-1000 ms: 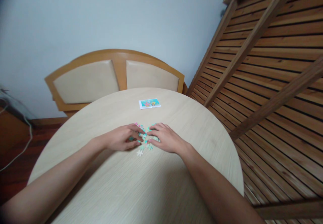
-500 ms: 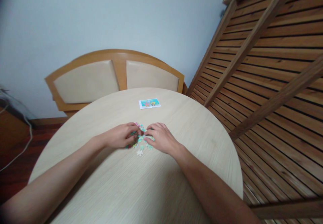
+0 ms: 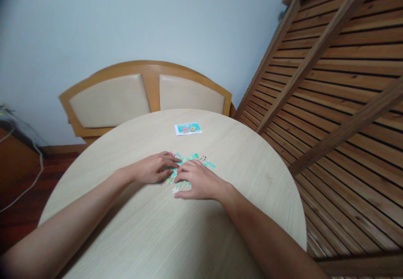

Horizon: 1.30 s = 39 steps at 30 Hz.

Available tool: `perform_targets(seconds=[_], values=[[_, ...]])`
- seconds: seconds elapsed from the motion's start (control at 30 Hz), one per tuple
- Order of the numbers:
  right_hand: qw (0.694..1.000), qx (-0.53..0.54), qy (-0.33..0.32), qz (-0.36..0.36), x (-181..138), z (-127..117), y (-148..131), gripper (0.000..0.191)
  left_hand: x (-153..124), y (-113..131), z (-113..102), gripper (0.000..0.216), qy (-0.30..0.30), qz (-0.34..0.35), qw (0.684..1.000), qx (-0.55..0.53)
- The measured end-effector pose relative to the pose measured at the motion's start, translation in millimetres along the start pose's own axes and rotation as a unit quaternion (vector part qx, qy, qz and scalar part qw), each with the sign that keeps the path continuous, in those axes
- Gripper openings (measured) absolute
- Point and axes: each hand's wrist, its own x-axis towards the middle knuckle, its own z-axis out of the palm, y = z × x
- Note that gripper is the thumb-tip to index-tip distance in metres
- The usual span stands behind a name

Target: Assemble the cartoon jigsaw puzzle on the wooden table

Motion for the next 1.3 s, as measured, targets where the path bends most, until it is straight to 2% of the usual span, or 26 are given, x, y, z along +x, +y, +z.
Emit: perform_targets(seconds=[0.13,0.33,0.5,0.77,0.87,1.0,1.1,1.3], values=[[1.000,0.016,-0.011,-0.012,0.7,2.1,0.9,0.018,0.3,-0.7,-1.4,0.027,-0.004,0.016,1.000,0.009],[0.999,0.037,-0.005,-0.008,0.8,-0.4,0.3,0.015,-3.8,-1.1,-6.5,0.025,-0.008,0.012,1.000,0.011],[0.998,0.052,-0.005,-0.021,3.2,-2.5,-1.8,0.007,-7.8,-10.1,-6.6,0.026,0.037,-0.025,0.999,-0.001],[0.997,0.059,-0.034,-0.040,0.9,-6.9,-5.8,0.009,-5.1,-9.1,-0.4,0.028,0.028,0.003,1.000,-0.001],[0.999,0.043,-0.025,-0.015,0.4,-7.9,-5.8,0.013,-4.5,-5.9,-0.4,0.024,0.033,-0.005,0.999,0.002],[0.997,-0.025,0.026,0.074,0.1,-3.6,0.7,0.021,-4.6,-2.8,-1.9,0.022,0.038,-0.009,0.999,-0.003],[0.993,-0.044,0.031,0.109,-0.8,2.5,7.5,0.026,-3.8,-0.7,-3.0,0.022,0.026,0.004,1.000,-0.012],[0.985,-0.046,0.068,0.148,3.5,9.3,11.2,0.021,-1.7,2.6,-3.9,0.021,0.015,0.019,0.999,-0.025]])
